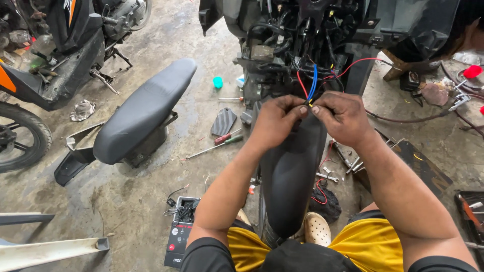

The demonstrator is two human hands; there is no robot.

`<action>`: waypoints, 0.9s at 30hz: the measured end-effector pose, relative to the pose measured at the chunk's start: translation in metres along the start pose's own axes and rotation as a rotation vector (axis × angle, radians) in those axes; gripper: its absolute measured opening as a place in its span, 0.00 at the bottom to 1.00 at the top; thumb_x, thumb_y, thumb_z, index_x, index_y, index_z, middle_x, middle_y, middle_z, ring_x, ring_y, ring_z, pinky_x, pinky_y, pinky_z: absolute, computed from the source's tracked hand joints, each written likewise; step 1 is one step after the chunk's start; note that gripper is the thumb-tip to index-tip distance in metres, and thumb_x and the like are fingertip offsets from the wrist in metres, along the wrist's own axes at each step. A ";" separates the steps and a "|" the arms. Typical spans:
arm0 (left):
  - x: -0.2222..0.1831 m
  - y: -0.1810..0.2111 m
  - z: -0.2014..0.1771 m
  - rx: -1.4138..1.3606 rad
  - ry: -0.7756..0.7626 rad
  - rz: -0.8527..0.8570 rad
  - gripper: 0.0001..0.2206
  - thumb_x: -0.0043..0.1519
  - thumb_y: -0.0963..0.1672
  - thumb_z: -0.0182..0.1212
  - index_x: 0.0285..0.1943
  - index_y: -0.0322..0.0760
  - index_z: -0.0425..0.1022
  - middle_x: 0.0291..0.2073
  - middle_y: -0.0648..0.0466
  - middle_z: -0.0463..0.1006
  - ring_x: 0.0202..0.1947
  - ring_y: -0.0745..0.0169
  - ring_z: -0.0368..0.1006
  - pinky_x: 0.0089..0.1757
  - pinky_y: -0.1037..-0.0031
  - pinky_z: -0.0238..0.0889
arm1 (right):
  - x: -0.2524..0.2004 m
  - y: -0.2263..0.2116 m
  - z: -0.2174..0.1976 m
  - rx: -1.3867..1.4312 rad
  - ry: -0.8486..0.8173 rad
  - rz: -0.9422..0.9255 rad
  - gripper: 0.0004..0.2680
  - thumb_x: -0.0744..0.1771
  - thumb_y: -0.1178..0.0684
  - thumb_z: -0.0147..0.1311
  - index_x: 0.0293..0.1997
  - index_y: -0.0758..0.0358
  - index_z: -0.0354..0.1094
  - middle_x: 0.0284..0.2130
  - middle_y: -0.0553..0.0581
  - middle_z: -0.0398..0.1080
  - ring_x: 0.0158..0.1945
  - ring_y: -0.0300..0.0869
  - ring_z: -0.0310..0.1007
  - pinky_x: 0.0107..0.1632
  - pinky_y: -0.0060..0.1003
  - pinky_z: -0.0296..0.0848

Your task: Repairing and connecting electrical wiring on a motorcycle's front panel using tools and tape

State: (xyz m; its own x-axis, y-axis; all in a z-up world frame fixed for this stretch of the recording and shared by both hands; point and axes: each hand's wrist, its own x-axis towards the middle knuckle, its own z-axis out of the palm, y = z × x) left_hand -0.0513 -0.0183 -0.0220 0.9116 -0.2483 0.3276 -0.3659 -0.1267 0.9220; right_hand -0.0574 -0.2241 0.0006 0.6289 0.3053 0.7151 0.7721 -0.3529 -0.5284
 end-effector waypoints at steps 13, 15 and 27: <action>0.008 -0.022 0.006 0.525 0.221 0.476 0.04 0.62 0.44 0.68 0.39 0.39 0.79 0.28 0.47 0.78 0.36 0.40 0.80 0.39 0.55 0.75 | 0.016 0.017 0.014 -0.161 -0.087 -0.053 0.04 0.67 0.60 0.62 0.32 0.61 0.76 0.23 0.62 0.72 0.31 0.63 0.76 0.34 0.51 0.73; 0.007 -0.008 0.005 0.445 0.198 0.381 0.05 0.65 0.44 0.67 0.44 0.39 0.81 0.30 0.47 0.82 0.39 0.42 0.82 0.42 0.56 0.76 | 0.019 0.000 0.006 -0.252 -0.118 -0.039 0.02 0.68 0.59 0.62 0.37 0.63 0.76 0.26 0.64 0.74 0.34 0.64 0.77 0.36 0.54 0.74; -0.017 -0.017 0.012 -0.129 0.025 0.015 0.41 0.56 0.40 0.76 0.76 0.38 0.52 0.63 0.48 0.76 0.66 0.57 0.76 0.64 0.68 0.65 | -0.192 -0.050 -0.047 0.278 0.037 0.643 0.23 0.69 0.67 0.42 0.75 0.54 0.51 0.39 0.59 0.77 0.22 0.32 0.52 0.32 0.25 0.57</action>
State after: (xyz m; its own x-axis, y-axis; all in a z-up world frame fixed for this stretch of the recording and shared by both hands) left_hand -0.0627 -0.0234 -0.0456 0.9111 -0.2252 0.3452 -0.3538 0.0021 0.9353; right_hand -0.2210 -0.3065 -0.0882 0.9690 0.0797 0.2339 0.2458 -0.2131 -0.9456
